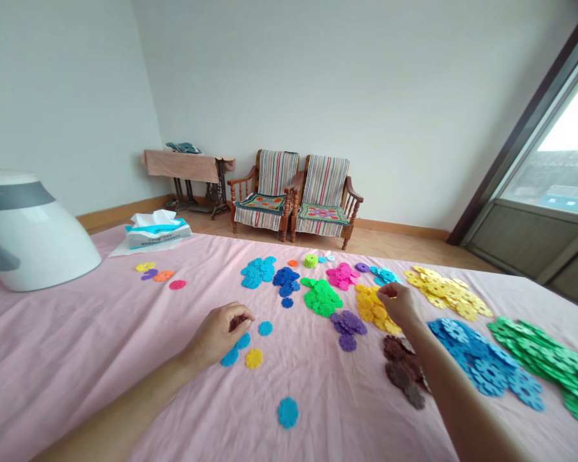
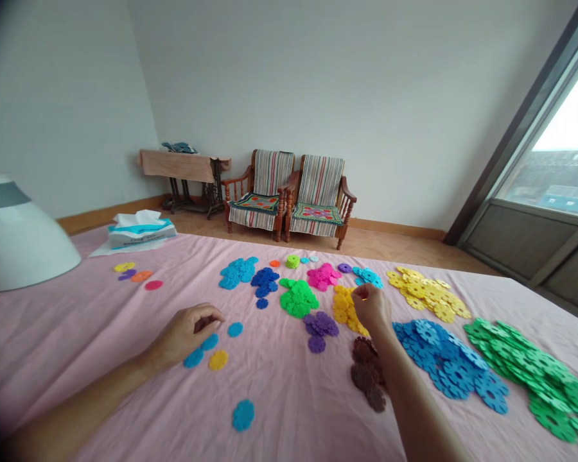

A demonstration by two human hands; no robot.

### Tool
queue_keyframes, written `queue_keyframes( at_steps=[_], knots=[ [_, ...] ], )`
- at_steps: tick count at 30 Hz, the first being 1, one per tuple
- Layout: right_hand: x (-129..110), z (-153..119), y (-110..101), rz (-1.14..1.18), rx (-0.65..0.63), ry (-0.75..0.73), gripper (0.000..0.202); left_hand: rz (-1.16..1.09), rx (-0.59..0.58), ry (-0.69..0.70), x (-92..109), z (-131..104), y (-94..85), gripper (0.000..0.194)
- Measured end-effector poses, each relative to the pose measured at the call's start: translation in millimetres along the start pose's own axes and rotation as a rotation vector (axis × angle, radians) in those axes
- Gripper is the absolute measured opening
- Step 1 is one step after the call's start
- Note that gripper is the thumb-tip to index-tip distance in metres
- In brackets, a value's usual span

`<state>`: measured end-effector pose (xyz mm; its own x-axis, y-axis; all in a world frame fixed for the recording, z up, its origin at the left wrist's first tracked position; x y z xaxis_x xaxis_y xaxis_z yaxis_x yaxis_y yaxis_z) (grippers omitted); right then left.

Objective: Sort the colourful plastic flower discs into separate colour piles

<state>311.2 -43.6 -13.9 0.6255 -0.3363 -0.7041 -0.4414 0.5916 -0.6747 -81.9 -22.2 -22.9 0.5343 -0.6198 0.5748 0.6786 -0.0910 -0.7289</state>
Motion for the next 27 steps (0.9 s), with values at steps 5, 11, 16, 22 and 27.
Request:
queue_keyframes(
  at_steps=[5,11,16,22,27],
  knots=[
    [8.9,3.2,-5.5,-0.052,0.102,0.082,0.016,0.003,-0.002,-0.004,1.6,0.5,-0.4,0.019],
    [-32.1,-20.7,0.8,0.023,0.019,-0.079,0.024,-0.004,-0.006,0.005,-1.2,-0.3,0.8,0.019],
    [-88.9,-88.3,33.0,0.116,-0.324,-0.377,0.013,0.003,-0.017,0.007,-0.4,-0.8,-0.2,0.02],
    [-123.0,-172.0,54.4,0.156,-0.69,-0.734,0.028,0.005,-0.009,0.006,2.9,0.0,-2.0,0.019],
    [-128.9,-189.3,62.3,0.008,-0.653,-0.719,0.02,-0.018,0.011,-0.011,1.2,0.5,-2.1,0.018]
  ],
)
Point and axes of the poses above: each hand's wrist, its own z-axis towards the middle knuckle, its own y-axis out of the palm, x = y × z, the point moved 1 cm from there along z, towards the middle knuckle, and after that the axes turned 9 degrees about y, right-handed, at the moved point
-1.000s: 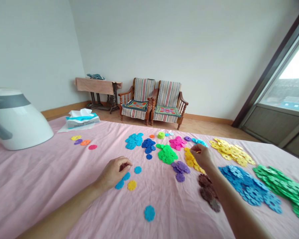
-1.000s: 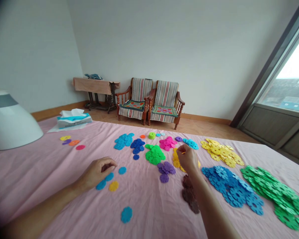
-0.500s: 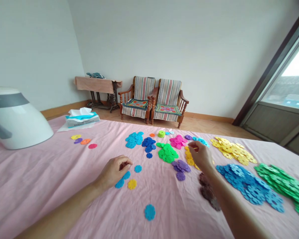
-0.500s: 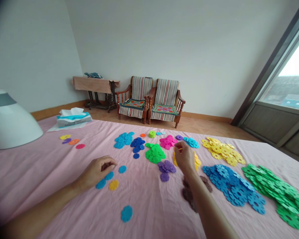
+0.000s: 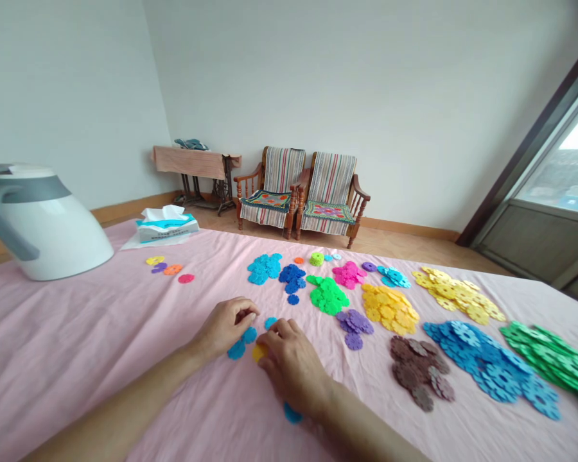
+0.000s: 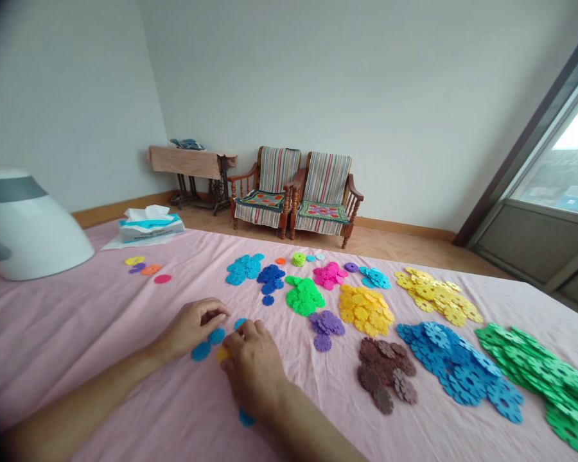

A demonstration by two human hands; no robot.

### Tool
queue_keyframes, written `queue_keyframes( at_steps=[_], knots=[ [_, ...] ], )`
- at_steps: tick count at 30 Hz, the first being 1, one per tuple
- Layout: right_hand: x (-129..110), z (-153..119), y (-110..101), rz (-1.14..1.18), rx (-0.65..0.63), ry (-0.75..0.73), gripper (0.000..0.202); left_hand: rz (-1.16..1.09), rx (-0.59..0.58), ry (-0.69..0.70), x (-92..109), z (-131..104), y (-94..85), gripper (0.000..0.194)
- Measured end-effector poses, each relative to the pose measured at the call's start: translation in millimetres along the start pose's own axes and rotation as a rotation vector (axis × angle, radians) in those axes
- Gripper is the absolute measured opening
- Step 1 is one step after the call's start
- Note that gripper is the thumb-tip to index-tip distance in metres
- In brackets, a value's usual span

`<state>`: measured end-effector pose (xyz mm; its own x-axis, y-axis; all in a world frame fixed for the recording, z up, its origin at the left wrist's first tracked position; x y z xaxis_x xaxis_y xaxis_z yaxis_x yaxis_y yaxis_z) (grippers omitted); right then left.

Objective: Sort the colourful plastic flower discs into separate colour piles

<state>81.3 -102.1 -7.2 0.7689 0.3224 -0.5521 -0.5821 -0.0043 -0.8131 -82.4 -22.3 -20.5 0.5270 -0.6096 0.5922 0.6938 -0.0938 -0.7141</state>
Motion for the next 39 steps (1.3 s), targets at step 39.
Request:
queue_keyframes(
  at_steps=[39],
  knots=[
    [80.5,12.7,-60.4,-0.004,0.393,0.192,0.018,-0.027,-0.299,0.029,10.1,-0.9,-22.5,0.016]
  ],
)
Point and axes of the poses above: each hand's wrist, its own z-axis towards the middle knuckle, its own y-axis out of the palm, x = y × z, the point moved 1 cm from there along z, towards the middle knuckle, and after that the axes turned 9 degrees about y, right-handed, at the moved point
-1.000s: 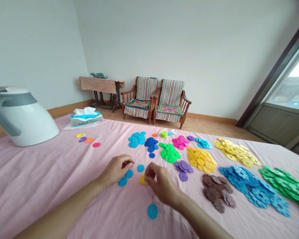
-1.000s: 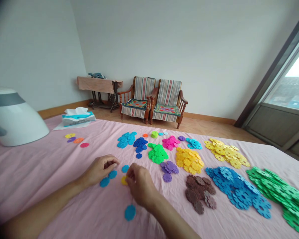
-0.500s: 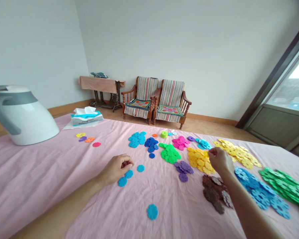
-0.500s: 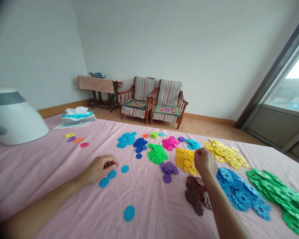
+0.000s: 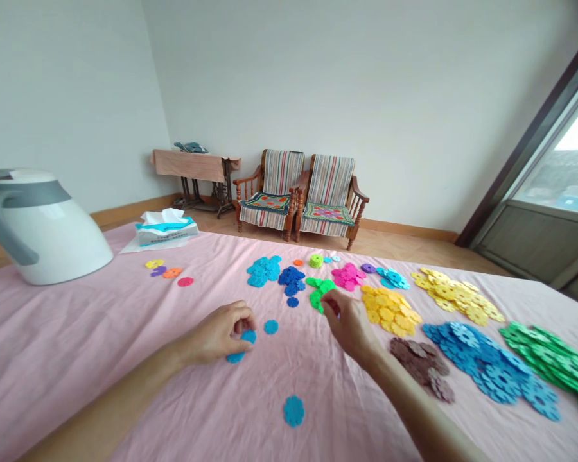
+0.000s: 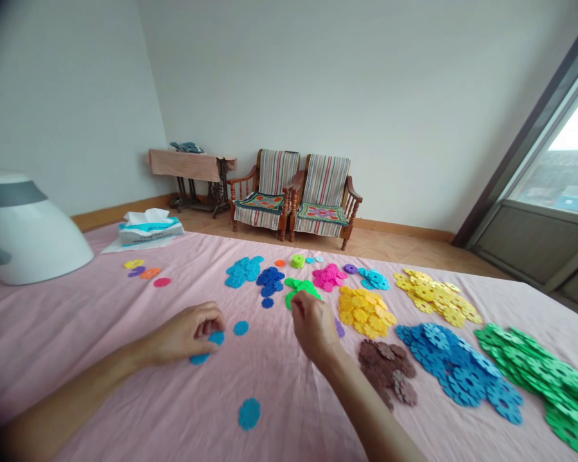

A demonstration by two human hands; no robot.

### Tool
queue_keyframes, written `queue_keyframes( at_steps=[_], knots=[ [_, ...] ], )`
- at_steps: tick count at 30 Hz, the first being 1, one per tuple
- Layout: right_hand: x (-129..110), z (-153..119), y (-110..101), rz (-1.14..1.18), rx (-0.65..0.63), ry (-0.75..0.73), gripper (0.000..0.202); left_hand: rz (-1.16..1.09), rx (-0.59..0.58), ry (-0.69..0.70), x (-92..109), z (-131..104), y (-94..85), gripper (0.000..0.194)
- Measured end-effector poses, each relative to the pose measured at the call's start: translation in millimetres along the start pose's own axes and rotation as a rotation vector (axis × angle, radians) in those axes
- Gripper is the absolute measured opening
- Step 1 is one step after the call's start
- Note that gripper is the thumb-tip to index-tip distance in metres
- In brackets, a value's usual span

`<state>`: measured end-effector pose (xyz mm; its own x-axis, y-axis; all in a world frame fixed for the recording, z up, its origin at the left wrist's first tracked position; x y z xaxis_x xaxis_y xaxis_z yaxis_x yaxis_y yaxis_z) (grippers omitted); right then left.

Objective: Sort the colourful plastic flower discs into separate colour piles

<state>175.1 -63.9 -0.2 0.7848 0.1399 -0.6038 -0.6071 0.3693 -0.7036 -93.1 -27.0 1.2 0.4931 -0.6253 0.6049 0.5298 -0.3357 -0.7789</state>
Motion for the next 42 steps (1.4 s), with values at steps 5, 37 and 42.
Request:
queue_keyframes(
  at_steps=[5,37,42],
  knots=[
    [-26.4,-25.9,24.0,0.048,-0.16,-0.043,0.018,-0.047,0.005,-0.075,3.7,-0.6,2.5,0.014],
    [-32.5,-73.5,20.3,-0.008,-0.213,-0.007,0.019,-0.021,0.131,0.008,-3.7,55.7,7.5,0.015],
    [-32.6,-74.5,20.6,-0.009,-0.219,-0.008,0.019,0.039,-0.015,0.079,16.2,44.6,14.4,0.013]
  ],
)
Point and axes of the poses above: each hand's wrist, its own z-axis towards the middle knuckle, its own y-axis out of the palm, x = y × z, the point moved 1 cm from there along z, towards the middle knuckle, and after that the axes turned 9 degrees about y, right-handed, at the moved point
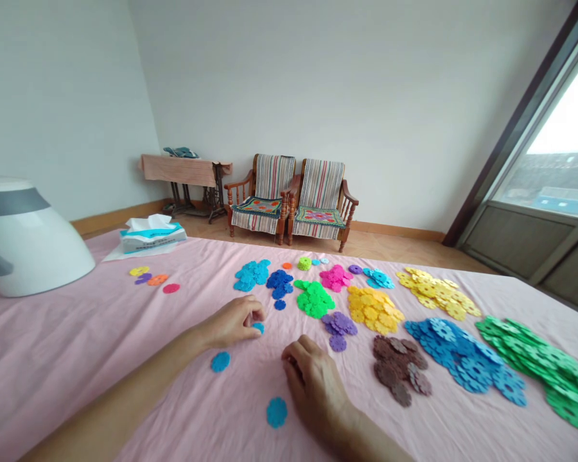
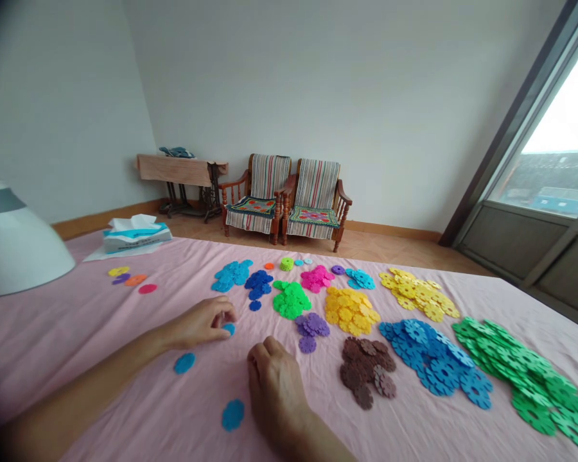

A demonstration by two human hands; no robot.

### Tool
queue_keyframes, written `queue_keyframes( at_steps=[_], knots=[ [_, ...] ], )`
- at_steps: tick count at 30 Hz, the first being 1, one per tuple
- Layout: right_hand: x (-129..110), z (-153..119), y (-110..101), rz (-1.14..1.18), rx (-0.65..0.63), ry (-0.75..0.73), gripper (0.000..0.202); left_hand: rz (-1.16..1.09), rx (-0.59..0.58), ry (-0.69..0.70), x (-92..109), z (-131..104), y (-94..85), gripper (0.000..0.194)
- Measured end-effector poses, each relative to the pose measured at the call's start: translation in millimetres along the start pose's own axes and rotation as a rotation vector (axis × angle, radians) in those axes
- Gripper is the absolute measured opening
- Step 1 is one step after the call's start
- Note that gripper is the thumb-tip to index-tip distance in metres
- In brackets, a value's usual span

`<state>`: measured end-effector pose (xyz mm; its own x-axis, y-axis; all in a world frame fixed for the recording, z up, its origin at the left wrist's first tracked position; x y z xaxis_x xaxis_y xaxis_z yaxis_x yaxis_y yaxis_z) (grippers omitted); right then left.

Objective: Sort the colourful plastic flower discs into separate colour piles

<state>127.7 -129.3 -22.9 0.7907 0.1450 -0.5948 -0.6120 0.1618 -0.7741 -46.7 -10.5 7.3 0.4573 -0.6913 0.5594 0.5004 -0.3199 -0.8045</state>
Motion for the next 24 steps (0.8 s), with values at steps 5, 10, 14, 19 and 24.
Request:
queue_keyframes(
  at_steps=[5,10,14,19,24],
  knots=[
    [-0.6,0.0,-1.1,0.007,0.005,-0.001,0.019,-0.033,-0.022,-0.016,0.1,0.3,-0.9,0.009],
    [-1.0,-0.1,-1.3,0.0,0.005,-0.003,0.019,-0.197,-0.02,-0.092,-10.5,2.0,4.1,0.01],
    [0.1,-0.6,-0.2,0.001,0.008,-0.013,0.018,-0.19,0.324,-0.228,-41.0,6.4,5.2,0.012],
    [-0.6,0.3,-1.3,-0.001,0.008,-0.017,0.017,-0.147,0.64,-0.277,-75.8,7.4,-1.7,0.016],
    [-2.9,1.5,-3.4,-0.014,0.011,-0.011,0.017,-0.091,0.656,-0.279,-81.8,5.7,-6.5,0.027]
  ],
)
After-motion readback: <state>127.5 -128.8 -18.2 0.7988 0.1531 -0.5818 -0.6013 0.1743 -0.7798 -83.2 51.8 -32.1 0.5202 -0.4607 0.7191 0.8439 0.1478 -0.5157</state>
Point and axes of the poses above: each hand's wrist, its own z-axis towards the middle knuckle, its own y-axis out of the palm, x = y × z, the point moved 1 cm from there along z, towards the middle knuckle, and after that the axes turned 9 degrees about y, right-handed, at the moved point
